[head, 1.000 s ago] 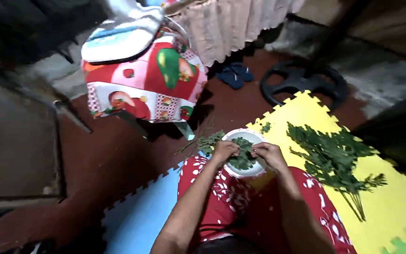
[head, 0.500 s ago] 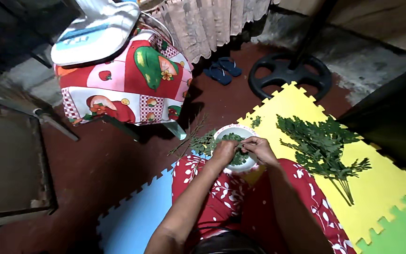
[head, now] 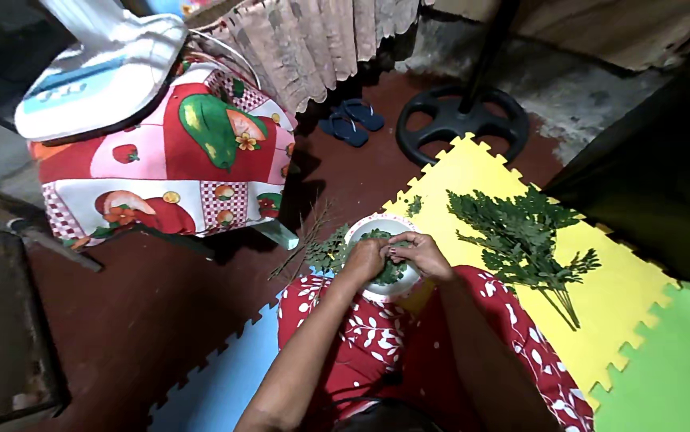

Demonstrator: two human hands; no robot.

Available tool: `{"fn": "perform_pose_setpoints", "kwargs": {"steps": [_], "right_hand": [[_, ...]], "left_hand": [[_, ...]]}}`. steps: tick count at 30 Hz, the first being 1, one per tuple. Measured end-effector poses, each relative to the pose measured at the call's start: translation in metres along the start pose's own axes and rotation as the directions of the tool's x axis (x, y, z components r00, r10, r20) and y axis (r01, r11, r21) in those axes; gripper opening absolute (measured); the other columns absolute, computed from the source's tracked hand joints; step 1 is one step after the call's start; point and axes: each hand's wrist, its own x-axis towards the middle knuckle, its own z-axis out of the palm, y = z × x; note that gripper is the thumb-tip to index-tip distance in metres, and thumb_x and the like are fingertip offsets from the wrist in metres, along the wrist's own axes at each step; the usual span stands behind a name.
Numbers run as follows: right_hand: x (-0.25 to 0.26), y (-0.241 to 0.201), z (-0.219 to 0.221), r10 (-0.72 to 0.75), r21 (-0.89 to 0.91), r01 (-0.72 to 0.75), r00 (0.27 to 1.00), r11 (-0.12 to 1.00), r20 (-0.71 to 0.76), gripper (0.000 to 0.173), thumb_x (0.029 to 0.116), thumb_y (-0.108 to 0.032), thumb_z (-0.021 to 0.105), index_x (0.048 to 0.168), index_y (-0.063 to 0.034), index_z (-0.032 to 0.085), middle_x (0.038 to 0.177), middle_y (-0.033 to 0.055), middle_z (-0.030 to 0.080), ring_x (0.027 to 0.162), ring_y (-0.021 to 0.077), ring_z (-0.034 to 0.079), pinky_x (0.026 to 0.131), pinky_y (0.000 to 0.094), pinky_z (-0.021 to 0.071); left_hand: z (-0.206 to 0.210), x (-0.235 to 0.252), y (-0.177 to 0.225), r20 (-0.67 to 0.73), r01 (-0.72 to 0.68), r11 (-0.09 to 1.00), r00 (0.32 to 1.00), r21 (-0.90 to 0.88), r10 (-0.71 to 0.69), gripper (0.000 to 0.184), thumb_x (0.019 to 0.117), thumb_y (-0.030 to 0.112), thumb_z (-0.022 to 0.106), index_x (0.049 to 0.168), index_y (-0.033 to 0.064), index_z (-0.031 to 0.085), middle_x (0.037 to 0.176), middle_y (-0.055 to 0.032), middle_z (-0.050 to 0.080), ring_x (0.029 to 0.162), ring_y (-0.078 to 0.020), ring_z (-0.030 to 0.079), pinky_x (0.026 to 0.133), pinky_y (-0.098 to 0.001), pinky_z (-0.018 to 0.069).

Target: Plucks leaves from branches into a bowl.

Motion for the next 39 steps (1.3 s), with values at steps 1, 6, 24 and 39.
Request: {"fn": "perform_pose_setpoints", "kwargs": {"steps": [1, 6, 24, 39], "right_hand": [[0.000, -0.001, -0.001, -0.004, 0.019, 0.004, 1.000, 1.000, -0.006, 0.013, 0.0919, 0.010, 0.064, 0.105, 0.0097, 0.064, 0.086, 0.0062, 0.070, 0.070, 0.0085, 0.068, 0.072, 0.0262, 0.0595], [-0.004, -0.005, -0.013, -0.040, 0.284, 0.021, 0.997, 0.958, 0.063, 0.019, 0.0952, 0.009, 0.049, 0.093, -0.0044, 0.063, 0.075, -0.0049, 0.069, 0.065, 0.0040, 0.065, 0.068, 0.0224, 0.0571], [0.019, -0.010, -0.051, 0.108, 0.217, -0.014, 0.896, 0.976, -0.430, 0.022, 0.1029, 0.001, 0.052, 0.119, 0.0111, 0.063, 0.099, 0.0123, 0.069, 0.081, 0.0117, 0.069, 0.078, 0.0274, 0.0593], [0.008, 0.012, -0.015, -0.099, 0.103, 0.133, 0.955, 0.986, -0.278, 0.018, 0.0972, 0.005, 0.052, 0.111, 0.0102, 0.061, 0.093, 0.0058, 0.069, 0.078, 0.0070, 0.068, 0.073, 0.0254, 0.0599]], "left_hand": [[-0.003, 0.001, 0.001, 0.012, 0.013, 0.999, 1.000, -0.037, -0.013, 0.034, 0.1103, 0.014, 0.041, 0.125, -0.0088, 0.063, 0.123, -0.0277, 0.065, 0.120, -0.0370, 0.061, 0.108, -0.0503, 0.0424], [-0.010, 0.007, -0.003, 0.014, -0.089, 0.916, 0.995, -0.391, 0.103, 0.023, 0.1070, 0.008, 0.046, 0.102, -0.0060, 0.064, 0.088, -0.0036, 0.058, 0.080, -0.0068, 0.052, 0.079, -0.0256, 0.0456], [0.027, 0.218, 0.016, -0.029, 0.131, 0.986, 0.991, 0.099, -0.129, 0.028, 0.1015, 0.012, 0.058, 0.121, -0.0060, 0.066, 0.127, -0.0291, 0.063, 0.123, -0.0439, 0.060, 0.104, -0.0598, 0.0465], [0.012, 0.054, -0.004, -0.190, -0.381, 0.881, 0.922, -0.280, 0.338, 0.035, 0.0977, 0.008, 0.066, 0.131, -0.0057, 0.065, 0.125, -0.0222, 0.069, 0.117, -0.0274, 0.067, 0.106, -0.0394, 0.0492]]}}
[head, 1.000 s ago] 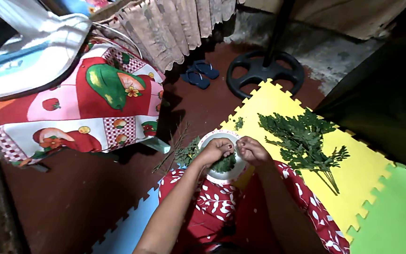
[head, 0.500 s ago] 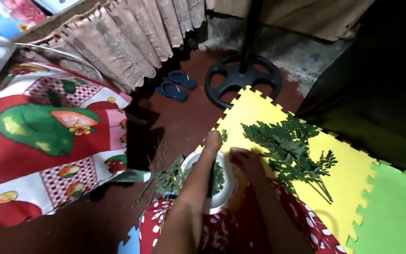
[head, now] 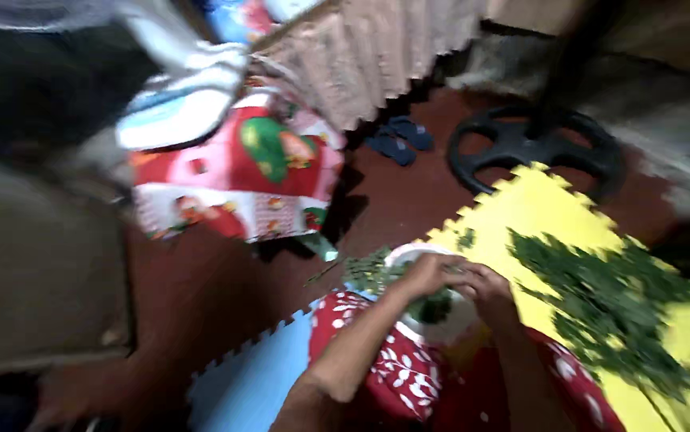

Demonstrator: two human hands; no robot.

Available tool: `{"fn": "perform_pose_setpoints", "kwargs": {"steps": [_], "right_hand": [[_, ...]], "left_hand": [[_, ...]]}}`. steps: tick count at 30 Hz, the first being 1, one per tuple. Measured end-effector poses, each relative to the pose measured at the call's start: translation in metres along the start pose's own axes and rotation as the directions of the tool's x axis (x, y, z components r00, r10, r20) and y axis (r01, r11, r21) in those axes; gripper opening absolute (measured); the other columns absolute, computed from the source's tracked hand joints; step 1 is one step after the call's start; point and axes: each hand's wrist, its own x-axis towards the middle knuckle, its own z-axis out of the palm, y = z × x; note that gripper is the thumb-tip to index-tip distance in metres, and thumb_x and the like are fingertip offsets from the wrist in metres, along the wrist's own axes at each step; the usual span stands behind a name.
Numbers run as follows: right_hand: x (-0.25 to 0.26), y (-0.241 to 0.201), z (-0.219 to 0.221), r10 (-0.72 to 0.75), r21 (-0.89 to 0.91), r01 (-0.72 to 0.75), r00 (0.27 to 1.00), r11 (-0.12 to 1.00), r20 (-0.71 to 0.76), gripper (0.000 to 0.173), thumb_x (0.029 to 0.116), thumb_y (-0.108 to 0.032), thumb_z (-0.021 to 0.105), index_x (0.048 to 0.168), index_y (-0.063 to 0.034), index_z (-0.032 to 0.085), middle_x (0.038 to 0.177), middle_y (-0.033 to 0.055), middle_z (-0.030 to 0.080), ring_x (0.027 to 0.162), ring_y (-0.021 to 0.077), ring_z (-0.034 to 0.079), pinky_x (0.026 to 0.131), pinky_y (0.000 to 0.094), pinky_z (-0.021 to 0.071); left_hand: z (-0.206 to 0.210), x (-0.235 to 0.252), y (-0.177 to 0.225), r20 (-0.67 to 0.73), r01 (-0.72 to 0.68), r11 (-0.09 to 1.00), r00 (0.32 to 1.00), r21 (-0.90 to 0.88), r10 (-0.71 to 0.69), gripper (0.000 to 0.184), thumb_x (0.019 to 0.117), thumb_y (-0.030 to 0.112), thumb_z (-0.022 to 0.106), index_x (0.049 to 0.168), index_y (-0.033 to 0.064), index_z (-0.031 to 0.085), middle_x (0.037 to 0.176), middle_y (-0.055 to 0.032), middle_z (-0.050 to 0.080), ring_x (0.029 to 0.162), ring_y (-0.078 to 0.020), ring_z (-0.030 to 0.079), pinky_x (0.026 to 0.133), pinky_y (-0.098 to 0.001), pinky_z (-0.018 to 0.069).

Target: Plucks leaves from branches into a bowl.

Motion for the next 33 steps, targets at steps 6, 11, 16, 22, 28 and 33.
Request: {"fn": "perform_pose_setpoints", "kwargs": {"steps": [6, 11, 16, 22, 28, 33], "right_hand": [[-0.015, -0.003, 0.017, 0.122, 0.045, -0.127, 0.987, 0.991, 0.109, 0.018, 0.1012, 0.006, 0.043, 0.106, -0.0049, 0.055, 0.077, -0.0117, 0.066, 0.062, -0.0024, 0.063, 0.061, 0.0161, 0.0561], [-0.006, 0.011, 0.007, 0.116, 0.107, -0.150, 0.955, 0.983, 0.273, 0.023, 0.1004, 0.007, 0.046, 0.104, -0.0085, 0.063, 0.090, -0.0078, 0.075, 0.077, 0.0033, 0.071, 0.073, 0.0199, 0.0608], [-0.011, 0.007, 0.014, 0.041, 0.123, -0.072, 0.971, 0.990, 0.235, 0.022, 0.0981, 0.010, 0.048, 0.102, -0.0065, 0.061, 0.084, -0.0071, 0.074, 0.074, 0.0047, 0.072, 0.071, 0.0207, 0.0615], [-0.021, 0.004, 0.024, -0.018, 0.085, 0.013, 0.998, 0.996, 0.065, 0.017, 0.0939, 0.011, 0.052, 0.098, -0.0034, 0.061, 0.083, -0.0074, 0.070, 0.069, 0.0024, 0.067, 0.067, 0.0208, 0.0600], [-0.024, -0.012, 0.029, 0.011, -0.028, -0.011, 1.000, 1.000, 0.002, 0.008, 0.0939, 0.009, 0.057, 0.101, 0.0079, 0.061, 0.084, 0.0019, 0.067, 0.071, 0.0061, 0.066, 0.071, 0.0245, 0.0595], [-0.009, -0.009, 0.008, 0.057, 0.115, -0.049, 0.996, 0.992, -0.074, 0.011, 0.0947, 0.012, 0.053, 0.100, 0.0061, 0.061, 0.082, 0.0028, 0.067, 0.069, 0.0087, 0.067, 0.070, 0.0251, 0.0596]], "left_hand": [[0.016, -0.043, -0.006, -0.337, -0.093, 0.992, 0.934, 0.080, 0.115, 0.017, 0.0962, 0.000, 0.064, 0.106, -0.0067, 0.076, 0.104, -0.0225, 0.075, 0.102, -0.0330, 0.072, 0.098, -0.0472, 0.0525], [0.011, -0.057, -0.007, -0.395, -0.042, 0.998, 0.917, 0.047, 0.057, 0.016, 0.0950, -0.002, 0.064, 0.102, -0.0089, 0.076, 0.101, -0.0232, 0.075, 0.099, -0.0335, 0.072, 0.095, -0.0484, 0.0525], [0.007, -0.063, 0.001, -0.432, 0.041, 0.970, 0.891, -0.238, -0.144, 0.017, 0.0963, -0.002, 0.064, 0.108, -0.0105, 0.073, 0.099, -0.0233, 0.074, 0.093, -0.0288, 0.071, 0.090, -0.0423, 0.0546], [0.006, -0.065, 0.012, -0.389, 0.071, 0.974, 0.909, -0.214, -0.152, 0.019, 0.0939, -0.003, 0.066, 0.109, -0.0112, 0.072, 0.108, -0.0253, 0.072, 0.103, -0.0298, 0.070, 0.097, -0.0413, 0.0522], [-0.004, -0.058, 0.013, -0.301, 0.164, 0.974, 0.931, -0.157, -0.205, 0.019, 0.0948, -0.002, 0.064, 0.111, -0.0085, 0.072, 0.112, -0.0218, 0.072, 0.104, -0.0227, 0.069, 0.097, -0.0349, 0.0524], [-0.011, -0.054, -0.006, -0.282, 0.318, 0.929, 0.889, -0.188, -0.361, 0.018, 0.0959, 0.001, 0.065, 0.111, -0.0069, 0.071, 0.107, -0.0183, 0.072, 0.096, -0.0184, 0.068, 0.092, -0.0339, 0.0536]]}}
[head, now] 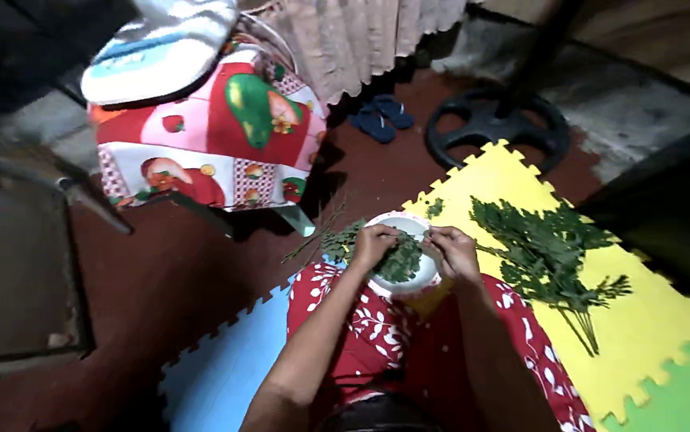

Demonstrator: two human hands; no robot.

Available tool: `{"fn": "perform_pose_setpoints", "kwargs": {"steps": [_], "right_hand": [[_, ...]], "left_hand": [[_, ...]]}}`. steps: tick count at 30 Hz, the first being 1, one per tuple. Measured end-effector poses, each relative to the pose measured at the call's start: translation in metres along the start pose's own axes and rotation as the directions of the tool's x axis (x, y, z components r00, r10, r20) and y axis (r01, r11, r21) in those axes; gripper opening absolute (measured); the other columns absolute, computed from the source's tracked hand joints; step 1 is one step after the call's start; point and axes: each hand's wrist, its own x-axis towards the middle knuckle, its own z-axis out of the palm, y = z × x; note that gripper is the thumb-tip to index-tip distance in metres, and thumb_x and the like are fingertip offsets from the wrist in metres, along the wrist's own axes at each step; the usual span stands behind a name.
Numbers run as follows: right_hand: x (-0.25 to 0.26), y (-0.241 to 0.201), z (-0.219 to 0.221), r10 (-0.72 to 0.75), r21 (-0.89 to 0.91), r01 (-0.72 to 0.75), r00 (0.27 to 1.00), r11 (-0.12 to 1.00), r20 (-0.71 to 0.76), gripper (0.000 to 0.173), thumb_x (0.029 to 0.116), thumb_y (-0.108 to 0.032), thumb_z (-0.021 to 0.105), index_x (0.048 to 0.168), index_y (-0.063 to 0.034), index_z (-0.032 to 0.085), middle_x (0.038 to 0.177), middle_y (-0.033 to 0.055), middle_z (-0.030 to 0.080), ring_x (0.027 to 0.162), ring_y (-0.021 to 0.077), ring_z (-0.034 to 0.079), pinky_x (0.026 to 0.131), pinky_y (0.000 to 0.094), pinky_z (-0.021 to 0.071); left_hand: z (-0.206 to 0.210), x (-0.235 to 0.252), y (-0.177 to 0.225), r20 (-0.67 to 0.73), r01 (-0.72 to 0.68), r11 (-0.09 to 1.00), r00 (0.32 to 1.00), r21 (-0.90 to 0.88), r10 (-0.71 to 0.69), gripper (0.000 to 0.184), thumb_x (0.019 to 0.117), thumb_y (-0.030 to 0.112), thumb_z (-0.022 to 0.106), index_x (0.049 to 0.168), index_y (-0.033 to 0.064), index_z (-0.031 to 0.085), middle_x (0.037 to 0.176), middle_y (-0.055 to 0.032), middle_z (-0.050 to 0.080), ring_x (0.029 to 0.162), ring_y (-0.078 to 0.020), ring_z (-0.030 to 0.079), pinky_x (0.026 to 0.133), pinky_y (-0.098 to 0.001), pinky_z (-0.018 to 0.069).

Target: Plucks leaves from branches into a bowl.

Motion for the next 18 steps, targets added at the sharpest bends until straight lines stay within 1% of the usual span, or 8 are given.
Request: {"fn": "perform_pose_setpoints", "kwargs": {"steps": [2, 4, 6, 9, 11, 13, 16, 18], "right_hand": [[0.003, 0.000, -0.001, 0.018, 0.033, -0.018, 1.000, 0.999, 0.002, 0.013, 0.0944, 0.013, 0.053, 0.098, 0.0045, 0.062, 0.080, 0.0027, 0.067, 0.069, 0.0094, 0.067, 0.070, 0.0255, 0.0597], [0.003, 0.001, 0.002, 0.020, 0.020, -0.021, 1.000, 1.000, 0.017, 0.012, 0.0935, 0.014, 0.055, 0.097, 0.0055, 0.063, 0.080, 0.0033, 0.068, 0.069, 0.0097, 0.067, 0.070, 0.0257, 0.0598], [0.003, 0.005, 0.005, -0.003, -0.002, 0.004, 0.999, 1.000, 0.047, 0.012, 0.0917, 0.015, 0.057, 0.094, 0.0053, 0.064, 0.080, 0.0032, 0.069, 0.069, 0.0091, 0.067, 0.070, 0.0256, 0.0600], [0.001, 0.009, 0.008, -0.031, -0.043, 0.034, 0.996, 0.998, 0.080, 0.011, 0.0898, 0.015, 0.059, 0.094, 0.0066, 0.065, 0.081, 0.0036, 0.069, 0.068, 0.0083, 0.067, 0.069, 0.0253, 0.0599], [0.000, 0.009, 0.009, -0.028, -0.069, 0.034, 0.996, 0.997, 0.084, 0.011, 0.0898, 0.015, 0.059, 0.095, 0.0075, 0.065, 0.080, 0.0038, 0.069, 0.067, 0.0077, 0.067, 0.069, 0.0248, 0.0597], [0.001, 0.009, 0.010, -0.022, -0.070, 0.027, 0.997, 0.997, 0.075, 0.011, 0.0895, 0.016, 0.059, 0.095, 0.0074, 0.065, 0.079, 0.0040, 0.069, 0.067, 0.0077, 0.067, 0.069, 0.0246, 0.0598], [0.001, 0.008, 0.009, -0.006, -0.067, 0.012, 0.997, 0.998, 0.082, 0.012, 0.0896, 0.015, 0.060, 0.095, 0.0064, 0.064, 0.079, 0.0034, 0.069, 0.066, 0.0077, 0.067, 0.068, 0.0242, 0.0595], [0.001, 0.007, 0.009, 0.023, -0.102, -0.008, 0.990, 0.995, 0.140, 0.014, 0.0919, 0.013, 0.058, 0.104, 0.0082, 0.063, 0.085, 0.0057, 0.068, 0.070, 0.0085, 0.067, 0.071, 0.0253, 0.0593]], "left_hand": [[-0.003, 0.002, -0.005, 0.083, 0.035, 0.992, 0.995, 0.118, -0.045, 0.022, 0.0962, 0.004, 0.066, 0.116, -0.0057, 0.070, 0.112, -0.0196, 0.071, 0.102, -0.0233, 0.067, 0.097, -0.0390, 0.0514], [-0.002, 0.002, -0.004, 0.183, 0.032, 0.978, 0.981, 0.208, -0.071, 0.038, 0.0957, 0.009, 0.070, 0.131, -0.0029, 0.064, 0.131, -0.0216, 0.065, 0.122, -0.0301, 0.062, 0.109, -0.0452, 0.0451], [0.002, 0.001, -0.001, 0.201, -0.001, 0.986, 0.979, 0.168, -0.033, 0.050, 0.0977, 0.015, 0.069, 0.142, -0.0029, 0.056, 0.142, -0.0223, 0.058, 0.133, -0.0313, 0.056, 0.115, -0.0446, 0.0402], [0.012, 0.001, 0.005, 0.163, -0.048, 0.996, 0.986, 0.075, 0.035, 0.040, 0.1037, 0.015, 0.059, 0.138, -0.0059, 0.058, 0.133, -0.0224, 0.064, 0.123, -0.0267, 0.062, 0.110, -0.0390, 0.0450], [0.016, 0.003, 0.008, 0.141, -0.062, 0.992, 0.989, 0.109, 0.046, 0.030, 0.1051, 0.013, 0.055, 0.125, -0.0058, 0.067, 0.117, -0.0195, 0.070, 0.109, -0.0220, 0.067, 0.102, -0.0367, 0.0491], [0.017, 0.005, 0.010, 0.141, -0.052, 0.987, 0.989, 0.150, 0.031, 0.026, 0.1053, 0.012, 0.054, 0.117, -0.0055, 0.070, 0.108, -0.0171, 0.071, 0.098, -0.0182, 0.067, 0.095, -0.0340, 0.0512], [0.017, 0.006, 0.009, 0.139, -0.029, 0.987, 0.990, 0.155, 0.008, 0.027, 0.1062, 0.012, 0.052, 0.116, -0.0055, 0.070, 0.101, -0.0144, 0.071, 0.090, -0.0149, 0.065, 0.089, -0.0314, 0.0517], [0.017, 0.006, 0.007, 0.137, -0.018, 0.989, 0.991, 0.149, -0.002, 0.028, 0.1075, 0.012, 0.049, 0.116, -0.0056, 0.068, 0.098, -0.0125, 0.069, 0.086, -0.0133, 0.064, 0.086, -0.0303, 0.0517]]}}
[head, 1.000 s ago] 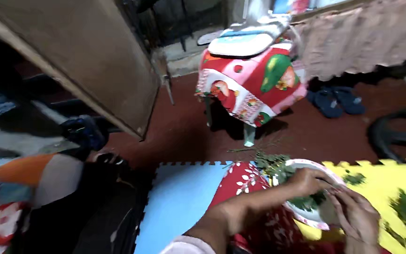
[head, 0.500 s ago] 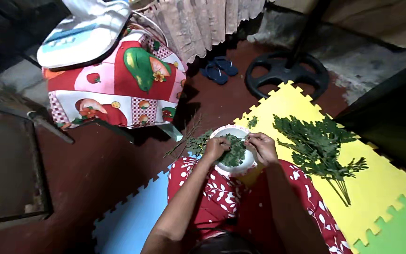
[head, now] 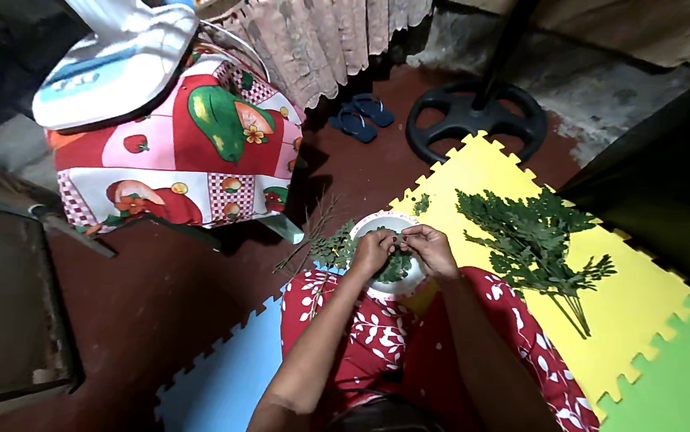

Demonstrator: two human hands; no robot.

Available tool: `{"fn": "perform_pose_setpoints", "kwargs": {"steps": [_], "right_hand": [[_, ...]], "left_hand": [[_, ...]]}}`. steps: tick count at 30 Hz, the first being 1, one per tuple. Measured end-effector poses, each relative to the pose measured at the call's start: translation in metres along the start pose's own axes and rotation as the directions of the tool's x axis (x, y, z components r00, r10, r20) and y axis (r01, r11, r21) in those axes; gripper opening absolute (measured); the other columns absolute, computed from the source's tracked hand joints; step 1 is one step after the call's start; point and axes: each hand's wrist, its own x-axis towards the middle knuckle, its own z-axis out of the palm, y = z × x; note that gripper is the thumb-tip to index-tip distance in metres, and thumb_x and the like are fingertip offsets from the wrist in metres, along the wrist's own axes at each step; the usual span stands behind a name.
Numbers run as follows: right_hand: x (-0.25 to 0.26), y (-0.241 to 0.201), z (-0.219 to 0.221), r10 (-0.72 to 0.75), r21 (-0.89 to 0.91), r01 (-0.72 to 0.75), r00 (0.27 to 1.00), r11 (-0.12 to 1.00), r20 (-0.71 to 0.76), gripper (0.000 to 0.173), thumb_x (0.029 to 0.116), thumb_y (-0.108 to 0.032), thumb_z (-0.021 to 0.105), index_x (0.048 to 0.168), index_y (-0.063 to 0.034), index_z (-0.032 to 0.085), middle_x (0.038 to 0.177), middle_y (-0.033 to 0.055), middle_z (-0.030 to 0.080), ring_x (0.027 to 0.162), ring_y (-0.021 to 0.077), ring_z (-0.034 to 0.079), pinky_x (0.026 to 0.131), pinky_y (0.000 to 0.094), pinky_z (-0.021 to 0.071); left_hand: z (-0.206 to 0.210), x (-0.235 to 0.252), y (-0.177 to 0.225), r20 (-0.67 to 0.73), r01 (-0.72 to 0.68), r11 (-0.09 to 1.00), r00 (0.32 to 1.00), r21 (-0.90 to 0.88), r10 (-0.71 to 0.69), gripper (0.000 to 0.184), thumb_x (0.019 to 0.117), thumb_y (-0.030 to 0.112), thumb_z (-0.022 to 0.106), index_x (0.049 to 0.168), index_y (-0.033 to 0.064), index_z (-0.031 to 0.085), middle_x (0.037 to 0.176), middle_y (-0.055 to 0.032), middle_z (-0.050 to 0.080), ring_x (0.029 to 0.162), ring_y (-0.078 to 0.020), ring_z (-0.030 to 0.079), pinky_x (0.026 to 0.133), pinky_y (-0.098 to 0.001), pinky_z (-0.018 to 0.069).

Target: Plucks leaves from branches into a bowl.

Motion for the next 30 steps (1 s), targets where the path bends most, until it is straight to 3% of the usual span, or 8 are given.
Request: {"fn": "perform_pose_setpoints", "kwargs": {"steps": [3, 6, 11, 13, 16, 18, 21, 30], "right_hand": [[0.001, 0.000, -0.002, 0.036, -0.100, -0.023, 0.990, 0.995, 0.134, 0.026, 0.0933, 0.009, 0.061, 0.120, 0.0107, 0.062, 0.098, 0.0113, 0.069, 0.077, 0.0096, 0.067, 0.076, 0.0267, 0.0584], [0.001, -0.002, -0.001, 0.052, -0.134, -0.033, 0.989, 0.990, 0.140, 0.015, 0.0949, 0.008, 0.060, 0.109, 0.0104, 0.066, 0.087, 0.0082, 0.071, 0.072, 0.0082, 0.068, 0.073, 0.0254, 0.0592], [0.004, -0.008, -0.007, 0.199, 0.136, -0.213, 0.974, 0.968, 0.111, 0.014, 0.1021, 0.005, 0.048, 0.106, 0.0034, 0.061, 0.080, -0.0014, 0.064, 0.068, 0.0063, 0.063, 0.070, 0.0236, 0.0566], [0.010, -0.007, -0.006, 0.242, 0.072, -0.247, 0.968, 0.966, 0.068, 0.016, 0.1018, 0.005, 0.049, 0.112, 0.0075, 0.061, 0.085, 0.0031, 0.063, 0.069, 0.0077, 0.062, 0.070, 0.0243, 0.0560], [0.017, 0.008, -0.003, 0.192, -0.310, -0.145, 0.973, 0.940, 0.126, 0.024, 0.1019, 0.002, 0.051, 0.119, 0.0116, 0.064, 0.099, 0.0150, 0.067, 0.077, 0.0122, 0.066, 0.076, 0.0282, 0.0571], [0.021, 0.018, -0.003, 0.166, -0.580, -0.005, 0.960, 0.814, 0.225, 0.029, 0.1040, -0.006, 0.048, 0.123, 0.0064, 0.068, 0.113, 0.0195, 0.070, 0.100, 0.0221, 0.069, 0.094, 0.0380, 0.0540], [0.019, 0.001, 0.006, 0.296, -0.780, 0.042, 0.911, 0.625, 0.287, 0.033, 0.1059, -0.010, 0.051, 0.131, 0.0099, 0.061, 0.136, 0.0291, 0.059, 0.132, 0.0395, 0.054, 0.115, 0.0501, 0.0379], [0.034, -0.006, 0.001, 0.428, -0.796, -0.096, 0.878, 0.597, 0.215, 0.032, 0.1046, -0.011, 0.053, 0.127, 0.0101, 0.060, 0.131, 0.0283, 0.061, 0.126, 0.0374, 0.058, 0.109, 0.0494, 0.0429]], "left_hand": [[-0.001, 0.001, -0.001, 0.017, 0.018, 0.999, 1.000, 0.038, -0.018, 0.030, 0.1086, 0.013, 0.045, 0.113, -0.0072, 0.067, 0.096, -0.0141, 0.067, 0.086, -0.0164, 0.062, 0.085, -0.0335, 0.0501], [-0.004, 0.003, 0.003, 0.065, 0.030, 0.998, 0.997, 0.063, -0.034, 0.030, 0.1090, 0.012, 0.044, 0.111, -0.0083, 0.066, 0.099, -0.0158, 0.066, 0.090, -0.0189, 0.060, 0.089, -0.0368, 0.0483], [-0.011, 0.011, 0.006, 0.090, -0.025, 0.970, 0.995, -0.243, 0.048, 0.022, 0.1051, 0.003, 0.045, 0.092, -0.0043, 0.061, 0.076, 0.0037, 0.053, 0.069, -0.0001, 0.049, 0.069, -0.0185, 0.0440], [-0.014, 0.027, 0.013, 0.038, 0.001, 0.975, 0.999, -0.224, 0.008, 0.022, 0.1059, 0.002, 0.045, 0.099, -0.0082, 0.063, 0.081, -0.0016, 0.055, 0.074, -0.0047, 0.050, 0.075, -0.0233, 0.0451], [-0.007, 0.068, 0.019, -0.040, -0.002, 0.999, 0.999, -0.042, 0.000, 0.026, 0.1083, 0.009, 0.047, 0.108, -0.0087, 0.066, 0.090, -0.0122, 0.064, 0.080, -0.0156, 0.058, 0.080, -0.0344, 0.0500], [0.003, 0.097, 0.026, -0.001, 0.004, 0.997, 1.000, 0.075, -0.004, 0.027, 0.1083, 0.012, 0.048, 0.110, -0.0079, 0.067, 0.096, -0.0184, 0.068, 0.087, -0.0251, 0.064, 0.086, -0.0432, 0.0525], [0.026, 0.135, 0.038, 0.096, 0.046, 0.970, 0.993, 0.238, -0.071, 0.028, 0.1076, 0.015, 0.050, 0.113, -0.0066, 0.067, 0.110, -0.0265, 0.068, 0.103, -0.0375, 0.068, 0.094, -0.0541, 0.0533], [0.064, 0.193, 0.031, 0.209, 0.000, 0.872, 0.971, 0.490, -0.117, 0.040, 0.0962, 0.006, 0.063, 0.135, -0.0034, 0.058, 0.138, -0.0296, 0.056, 0.131, -0.0457, 0.053, 0.108, -0.0624, 0.0425]]}}
